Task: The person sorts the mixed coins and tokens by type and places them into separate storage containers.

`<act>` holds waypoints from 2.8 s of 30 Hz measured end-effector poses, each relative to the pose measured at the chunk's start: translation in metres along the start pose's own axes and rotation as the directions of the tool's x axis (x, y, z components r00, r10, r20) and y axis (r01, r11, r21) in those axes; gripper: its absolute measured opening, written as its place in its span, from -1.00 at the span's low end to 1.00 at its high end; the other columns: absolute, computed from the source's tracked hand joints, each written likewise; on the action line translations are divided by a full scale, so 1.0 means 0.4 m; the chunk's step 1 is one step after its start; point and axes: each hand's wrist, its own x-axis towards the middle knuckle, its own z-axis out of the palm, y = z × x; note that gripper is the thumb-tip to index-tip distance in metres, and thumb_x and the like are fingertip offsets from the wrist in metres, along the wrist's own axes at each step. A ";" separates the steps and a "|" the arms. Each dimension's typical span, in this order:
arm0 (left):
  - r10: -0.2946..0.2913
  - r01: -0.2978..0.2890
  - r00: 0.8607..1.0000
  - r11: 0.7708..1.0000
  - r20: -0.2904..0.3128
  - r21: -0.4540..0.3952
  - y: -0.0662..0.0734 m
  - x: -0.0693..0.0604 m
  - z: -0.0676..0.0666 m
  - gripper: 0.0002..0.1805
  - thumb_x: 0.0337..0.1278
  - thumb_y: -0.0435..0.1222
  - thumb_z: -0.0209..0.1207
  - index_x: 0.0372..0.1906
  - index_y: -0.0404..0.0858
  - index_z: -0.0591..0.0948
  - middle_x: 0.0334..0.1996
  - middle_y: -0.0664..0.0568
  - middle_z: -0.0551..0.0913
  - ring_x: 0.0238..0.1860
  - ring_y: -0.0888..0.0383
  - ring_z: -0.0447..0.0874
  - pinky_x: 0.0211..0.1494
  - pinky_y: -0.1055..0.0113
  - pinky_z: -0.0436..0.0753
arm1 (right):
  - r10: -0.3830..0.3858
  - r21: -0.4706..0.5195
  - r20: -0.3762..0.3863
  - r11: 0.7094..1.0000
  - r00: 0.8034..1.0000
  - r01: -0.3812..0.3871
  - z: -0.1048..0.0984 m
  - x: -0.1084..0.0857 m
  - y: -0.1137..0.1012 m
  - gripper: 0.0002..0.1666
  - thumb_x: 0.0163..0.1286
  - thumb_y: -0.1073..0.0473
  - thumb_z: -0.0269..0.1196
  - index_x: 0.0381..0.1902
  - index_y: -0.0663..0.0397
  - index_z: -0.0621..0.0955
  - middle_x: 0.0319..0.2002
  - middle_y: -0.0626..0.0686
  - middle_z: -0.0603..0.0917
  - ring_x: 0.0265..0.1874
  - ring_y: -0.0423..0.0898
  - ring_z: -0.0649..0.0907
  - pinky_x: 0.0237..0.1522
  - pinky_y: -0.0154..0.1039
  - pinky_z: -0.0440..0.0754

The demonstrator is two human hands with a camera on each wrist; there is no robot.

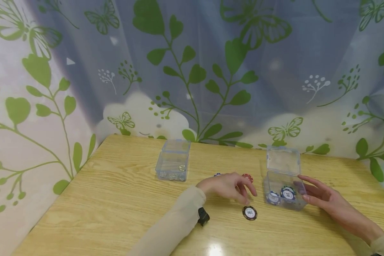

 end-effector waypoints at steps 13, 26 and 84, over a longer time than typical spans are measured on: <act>-0.089 0.091 0.996 0.968 -0.017 0.235 0.012 -0.006 0.036 -0.63 0.07 -0.15 0.51 0.02 0.17 0.73 -0.19 0.30 0.57 -0.18 0.38 0.47 -0.08 0.52 0.48 | 0.010 -0.032 -0.011 0.999 1.000 -0.010 0.002 0.001 0.002 -0.26 0.64 0.14 0.08 0.65 -0.08 0.11 0.40 -0.27 0.34 0.10 -0.74 0.41 -0.03 -0.56 0.54; -0.121 0.132 0.991 0.943 -0.052 0.306 0.023 -0.011 0.048 -0.65 0.03 -0.13 0.54 -0.06 0.22 0.73 -0.09 0.34 0.58 -0.08 0.43 0.49 0.03 0.49 0.50 | -0.007 -0.006 -0.007 1.000 1.000 0.007 0.001 0.002 0.004 -0.26 0.64 0.16 0.08 0.65 -0.09 0.12 0.22 -0.60 0.32 0.11 -0.75 0.40 -0.03 -0.57 0.54; -0.072 0.089 0.992 0.980 -0.100 0.180 0.017 -0.008 0.014 -0.75 0.16 -0.22 0.45 -0.10 0.14 0.68 -0.38 0.26 0.73 -0.34 0.33 0.68 -0.17 0.44 0.55 | 0.017 -0.048 -0.012 0.999 1.000 -0.018 0.004 -0.002 -0.004 -0.26 0.64 0.10 0.08 0.65 -0.07 0.10 0.49 -0.09 0.36 0.10 -0.75 0.40 -0.04 -0.55 0.54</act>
